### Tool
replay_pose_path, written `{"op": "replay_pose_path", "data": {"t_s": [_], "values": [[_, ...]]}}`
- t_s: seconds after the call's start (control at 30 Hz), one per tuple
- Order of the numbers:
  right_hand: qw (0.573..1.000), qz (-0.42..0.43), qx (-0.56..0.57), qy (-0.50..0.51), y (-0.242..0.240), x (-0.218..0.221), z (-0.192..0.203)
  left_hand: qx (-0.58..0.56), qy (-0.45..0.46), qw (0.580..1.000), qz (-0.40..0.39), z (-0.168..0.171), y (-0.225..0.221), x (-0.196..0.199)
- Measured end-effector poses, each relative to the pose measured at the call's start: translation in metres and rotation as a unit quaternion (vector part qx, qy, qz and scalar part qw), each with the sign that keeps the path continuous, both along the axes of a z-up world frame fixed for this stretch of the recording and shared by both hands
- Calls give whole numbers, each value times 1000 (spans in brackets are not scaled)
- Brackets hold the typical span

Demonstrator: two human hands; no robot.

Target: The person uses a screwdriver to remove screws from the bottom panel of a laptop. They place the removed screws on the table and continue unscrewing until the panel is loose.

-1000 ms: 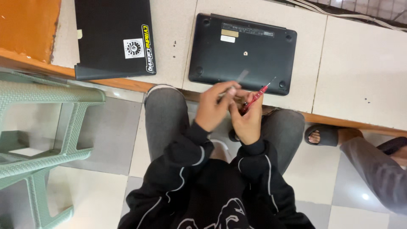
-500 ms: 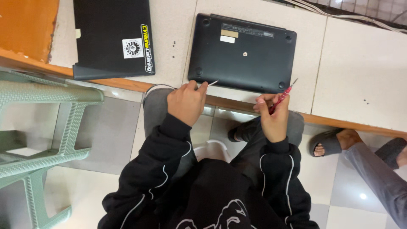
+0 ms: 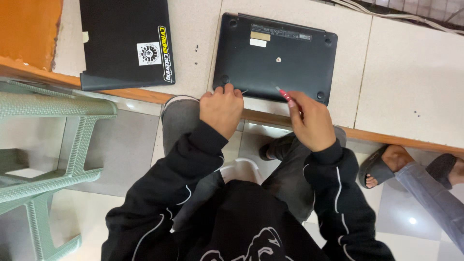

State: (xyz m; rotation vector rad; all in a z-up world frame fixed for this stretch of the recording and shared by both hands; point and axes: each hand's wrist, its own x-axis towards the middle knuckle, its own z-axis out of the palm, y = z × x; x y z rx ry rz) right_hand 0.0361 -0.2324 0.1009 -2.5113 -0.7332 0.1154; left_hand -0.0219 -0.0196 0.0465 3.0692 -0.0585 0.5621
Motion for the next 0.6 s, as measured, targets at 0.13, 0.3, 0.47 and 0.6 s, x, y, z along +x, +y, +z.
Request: {"op": "replay_pose_path", "data": {"t_s": [0.13, 0.3, 0.47, 0.6], "values": [[998, 44, -37, -9, 13, 15, 9, -12, 24, 1000, -6, 10, 1, 1], [971, 83, -218, -52, 36, 32, 13, -26, 18, 999, -12, 6, 1, 9], [969, 104, -213, -64, 47, 46, 3, -41, 24, 999, -20, 2, 11, -2], [975, 94, -193, -50, 45, 46, -1, -66, 19, 997, -28, -7, 17, -7]]}}
